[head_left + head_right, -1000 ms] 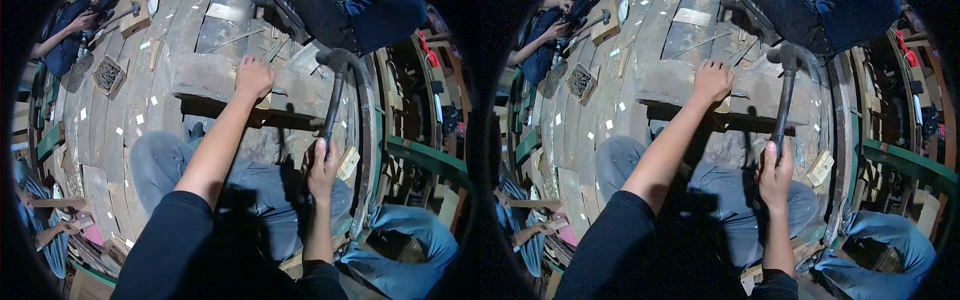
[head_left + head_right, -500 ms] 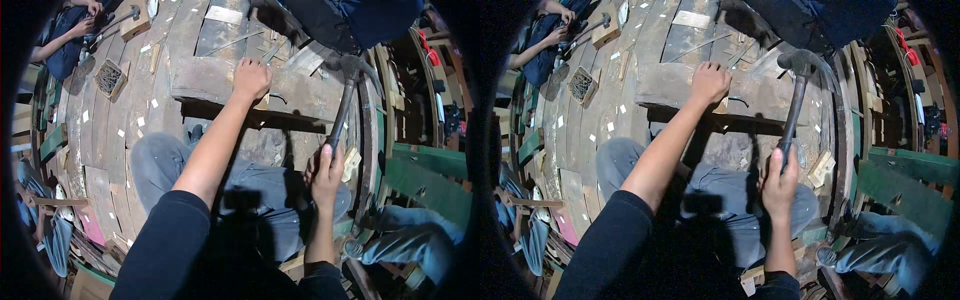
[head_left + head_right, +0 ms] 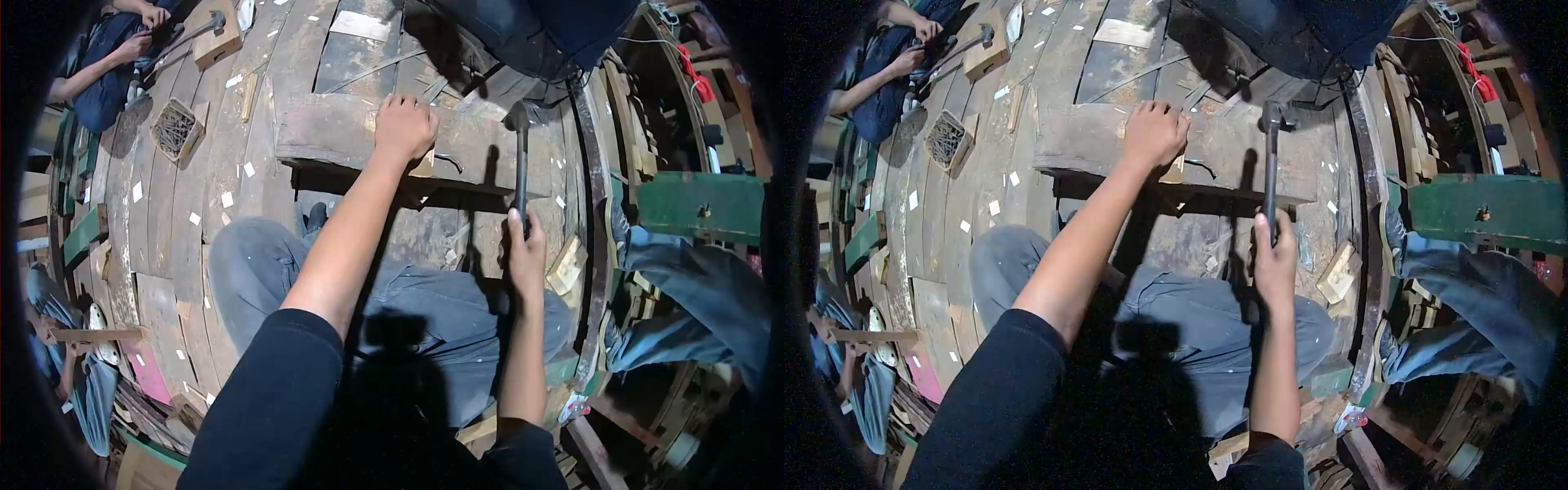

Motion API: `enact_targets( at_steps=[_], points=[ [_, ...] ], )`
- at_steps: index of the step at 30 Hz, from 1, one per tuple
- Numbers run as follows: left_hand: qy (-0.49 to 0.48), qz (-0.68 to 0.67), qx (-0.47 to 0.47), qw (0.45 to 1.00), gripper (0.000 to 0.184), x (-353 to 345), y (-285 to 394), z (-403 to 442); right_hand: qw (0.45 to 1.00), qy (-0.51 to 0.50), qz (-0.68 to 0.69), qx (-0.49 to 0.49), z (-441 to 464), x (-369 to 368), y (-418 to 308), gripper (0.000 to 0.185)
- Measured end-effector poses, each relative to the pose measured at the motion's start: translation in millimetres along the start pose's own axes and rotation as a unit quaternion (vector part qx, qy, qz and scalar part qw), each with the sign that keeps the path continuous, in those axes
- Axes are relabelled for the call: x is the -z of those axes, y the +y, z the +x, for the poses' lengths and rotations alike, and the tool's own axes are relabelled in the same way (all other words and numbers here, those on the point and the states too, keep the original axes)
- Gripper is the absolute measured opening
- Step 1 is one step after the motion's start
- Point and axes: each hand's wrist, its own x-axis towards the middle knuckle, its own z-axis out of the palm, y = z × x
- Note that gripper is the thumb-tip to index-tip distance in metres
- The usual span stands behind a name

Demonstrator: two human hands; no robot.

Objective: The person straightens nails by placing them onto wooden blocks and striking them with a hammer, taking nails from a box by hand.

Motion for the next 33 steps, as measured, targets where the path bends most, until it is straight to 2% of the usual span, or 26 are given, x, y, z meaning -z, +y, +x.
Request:
enact_targets(
  at_steps=[2, 4, 5, 7, 9, 10, 11, 12, 13, 14, 15, 17, 19, 21, 23, 25, 29, 30, 31, 33],
  points=[
    [-0.01, 0.01, 0.007, 1.0, 0.055, 5, 3, 0, 0.988, 0.053, -0.104, 0.099, 35, 1, 42, 0.035],
    [-0.007, 0.005, 0.015, 1.0, 0.059, 6, 4, -1, 0.936, 0.132, -0.233, 0.229, 58, -7, 85, 0.044],
    [0.003, 0.016, 0.008, 1.0, 0.056, 4, 4, -2, 0.911, 0.138, -0.3, 0.248, 58, -8, 96, 0.049],
    [0.029, 0.037, -0.008, 0.999, 0.05, 1, 3, -1, 0.871, 0.196, -0.383, 0.236, 47, -19, 73, 0.05],
    [0.005, 0.049, -0.01, 0.999, 0.051, 2, 0, -3, 0.869, 0.162, -0.373, 0.283, 47, -20, 38, 0.045],
    [-0.003, 0.044, -0.017, 0.999, 0.05, -1, -4, -4, 0.887, 0.125, -0.313, 0.315, 57, -21, 36, 0.037],
    [-0.01, 0.034, -0.029, 0.999, 0.05, -2, -2, 1, 0.913, 0.087, -0.254, 0.306, 71, -29, 35, 0.029],
    [-0.009, 0.033, -0.023, 0.999, 0.05, 3, 1, 1, 0.938, 0.04, -0.266, 0.218, 74, -36, 20, 0.03],
    [-0.005, 0.03, -0.021, 0.999, 0.049, 9, 3, -2, 0.918, 0.054, -0.305, 0.249, 87, -43, 27, 0.034],
    [0.017, 0.001, -0.032, 0.999, 0.049, 2, 0, -2, 0.93, 0.026, -0.294, 0.217, 88, -48, 15, 0.035],
    [0.038, -0.024, -0.039, 0.998, 0.05, -5, -4, -1, 0.922, 0.023, -0.294, 0.252, 99, -55, 21, 0.03],
    [-0.004, -0.012, -0.03, 0.999, 0.05, -1, -3, 4, 0.905, 0.047, -0.28, 0.316, 113, -68, 43, 0.022],
    [-0.009, 0.014, -0.034, 0.999, 0.05, -1, 0, 8, 0.886, 0.092, -0.249, 0.38, 114, -74, 45, 0.023],
    [-0.033, 0.033, -0.024, 0.999, 0.049, 3, 3, 6, 0.922, 0.072, -0.251, 0.287, 112, -79, 42, 0.016],
    [-0.038, 0.025, -0.028, 0.999, 0.049, 4, 0, 7, 0.898, 0.161, -0.232, 0.338, 118, -86, 48, 0.013],
    [-0.025, 0.011, -0.035, 0.999, 0.049, -1, -4, 8, 0.919, 0.155, -0.201, 0.302, 117, -86, 40, 0.013],
    [-0.09, 0.006, -0.018, 0.996, 0.058, 1, -10, 13, 0.95, 0.106, -0.15, 0.254, 122, -83, 39, 0.014],
    [-0.118, -0.035, 0.0, 0.992, 0.064, 4, -11, 14, 0.94, 0.129, -0.105, 0.296, 131, -88, 51, 0.014],
    [-0.13, -0.028, -0.021, 0.991, 0.068, 5, -15, 18, 0.95, 0.11, -0.12, 0.266, 122, -81, 38, 0.016],
    [-0.132, -0.027, -0.02, 0.991, 0.071, 7, -14, 16, 0.944, 0.125, -0.123, 0.279, 127, -85, 50, 0.015]
  ],
)
